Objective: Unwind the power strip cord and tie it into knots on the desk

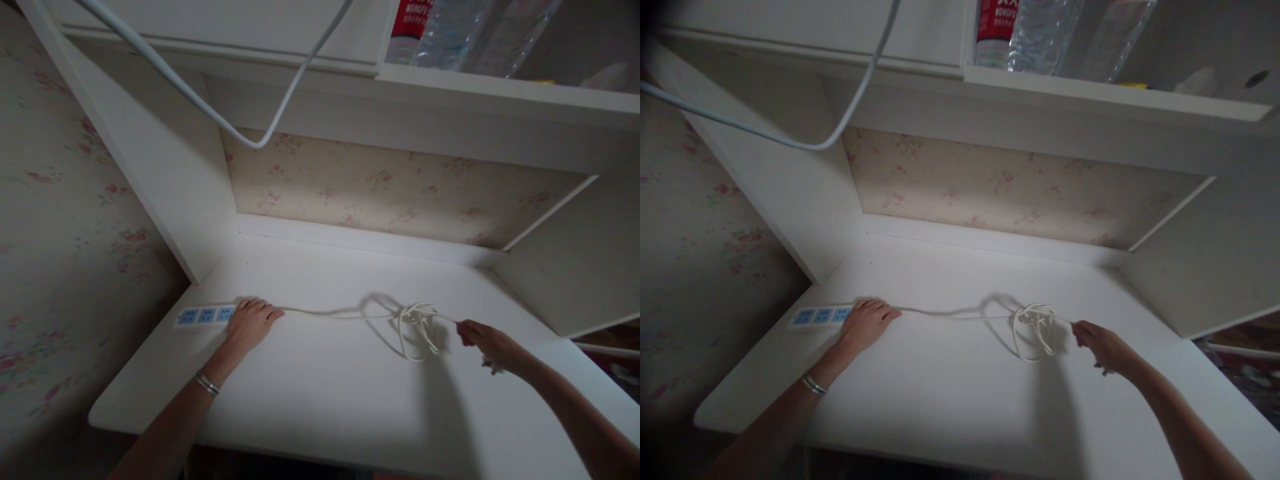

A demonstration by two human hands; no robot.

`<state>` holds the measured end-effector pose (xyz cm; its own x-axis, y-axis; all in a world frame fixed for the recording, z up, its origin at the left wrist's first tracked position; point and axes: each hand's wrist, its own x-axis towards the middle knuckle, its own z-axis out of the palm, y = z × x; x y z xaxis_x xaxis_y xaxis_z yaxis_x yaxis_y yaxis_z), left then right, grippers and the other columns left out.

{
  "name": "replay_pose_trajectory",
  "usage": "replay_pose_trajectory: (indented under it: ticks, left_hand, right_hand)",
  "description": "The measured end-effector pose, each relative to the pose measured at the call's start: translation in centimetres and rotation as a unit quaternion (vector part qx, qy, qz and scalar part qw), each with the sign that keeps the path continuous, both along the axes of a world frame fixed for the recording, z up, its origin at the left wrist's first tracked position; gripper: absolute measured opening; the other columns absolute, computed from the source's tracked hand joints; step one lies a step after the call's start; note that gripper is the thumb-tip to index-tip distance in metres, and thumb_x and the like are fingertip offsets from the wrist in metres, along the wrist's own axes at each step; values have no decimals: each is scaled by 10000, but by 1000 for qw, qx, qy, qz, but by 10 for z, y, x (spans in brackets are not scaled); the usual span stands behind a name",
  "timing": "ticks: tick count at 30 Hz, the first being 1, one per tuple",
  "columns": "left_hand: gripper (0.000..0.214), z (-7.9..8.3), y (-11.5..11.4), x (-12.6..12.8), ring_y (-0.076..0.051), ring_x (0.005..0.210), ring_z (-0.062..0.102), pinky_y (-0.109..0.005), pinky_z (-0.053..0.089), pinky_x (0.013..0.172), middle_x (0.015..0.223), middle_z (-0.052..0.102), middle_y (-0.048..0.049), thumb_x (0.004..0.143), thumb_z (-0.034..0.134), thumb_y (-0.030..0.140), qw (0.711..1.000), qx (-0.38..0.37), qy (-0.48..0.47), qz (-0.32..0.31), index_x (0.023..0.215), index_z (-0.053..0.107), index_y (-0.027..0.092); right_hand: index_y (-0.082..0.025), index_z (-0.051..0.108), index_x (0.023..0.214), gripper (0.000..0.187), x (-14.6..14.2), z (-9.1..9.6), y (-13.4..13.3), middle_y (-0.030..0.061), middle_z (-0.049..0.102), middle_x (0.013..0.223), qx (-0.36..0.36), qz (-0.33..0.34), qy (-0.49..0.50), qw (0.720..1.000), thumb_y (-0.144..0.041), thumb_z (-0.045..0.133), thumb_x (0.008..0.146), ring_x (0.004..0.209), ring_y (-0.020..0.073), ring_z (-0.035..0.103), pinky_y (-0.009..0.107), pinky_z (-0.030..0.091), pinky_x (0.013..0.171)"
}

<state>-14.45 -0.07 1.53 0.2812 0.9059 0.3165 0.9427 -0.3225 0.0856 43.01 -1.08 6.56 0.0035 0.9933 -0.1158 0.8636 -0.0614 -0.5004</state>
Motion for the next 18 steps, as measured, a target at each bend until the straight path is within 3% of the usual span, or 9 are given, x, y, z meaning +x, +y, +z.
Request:
replay_pose_trajectory:
  ticks: [3,6,8,11,14,16,18]
  left_hand:
    - [388,-2,2,5,-243,867,594,-403,375,829,833,674,-84,922,418,461,1000,8,-2,18,791,692,220]
    - [279,-1,-1,14,-249,911,575,-428,379,880,914,652,-90,919,445,350,1000,10,-22,11,883,688,219]
    - [248,1,-5,29,-242,979,557,-428,369,942,1004,636,-89,906,439,237,998,3,-60,-17,1007,665,220]
    - [307,9,-11,66,-219,1089,523,-374,376,991,1145,600,-88,892,439,204,981,-48,-165,-87,1154,600,208]
    - [326,19,-14,107,-212,1106,514,-339,401,965,1194,584,-87,900,467,352,933,-139,-291,-159,1166,577,199]
    - [341,25,-15,127,-181,924,570,-302,448,832,1012,638,-67,930,381,415,877,-231,-378,-185,1007,615,179]
    - [445,28,-16,136,-139,682,541,-267,439,661,764,611,-26,943,287,477,816,-314,-458,-161,859,595,167]
  right_hand:
    - [-187,666,933,344,-26,5,-2,133,713,883,-17,64,17,998,-437,486,780,805,269,657,380,508,744]
    - [-159,614,1140,440,-68,20,2,132,693,993,-18,103,44,994,-427,452,831,899,266,635,392,487,836]
    - [-169,611,1140,413,-100,31,6,109,673,1050,-25,145,86,985,-415,453,848,963,253,614,377,472,883]
    - [-177,655,906,374,-149,45,11,74,663,907,-17,189,87,978,-448,398,893,872,229,612,361,483,827]
    - [-180,641,797,450,-191,60,14,47,627,789,-9,244,74,967,-514,366,918,739,188,592,317,485,716]
    - [-184,653,835,451,-210,71,14,39,628,815,-1,283,96,954,-512,358,929,750,174,590,296,476,720]
    - [-190,661,871,447,-220,83,14,30,633,836,7,304,119,945,-508,355,935,769,168,588,289,470,739]
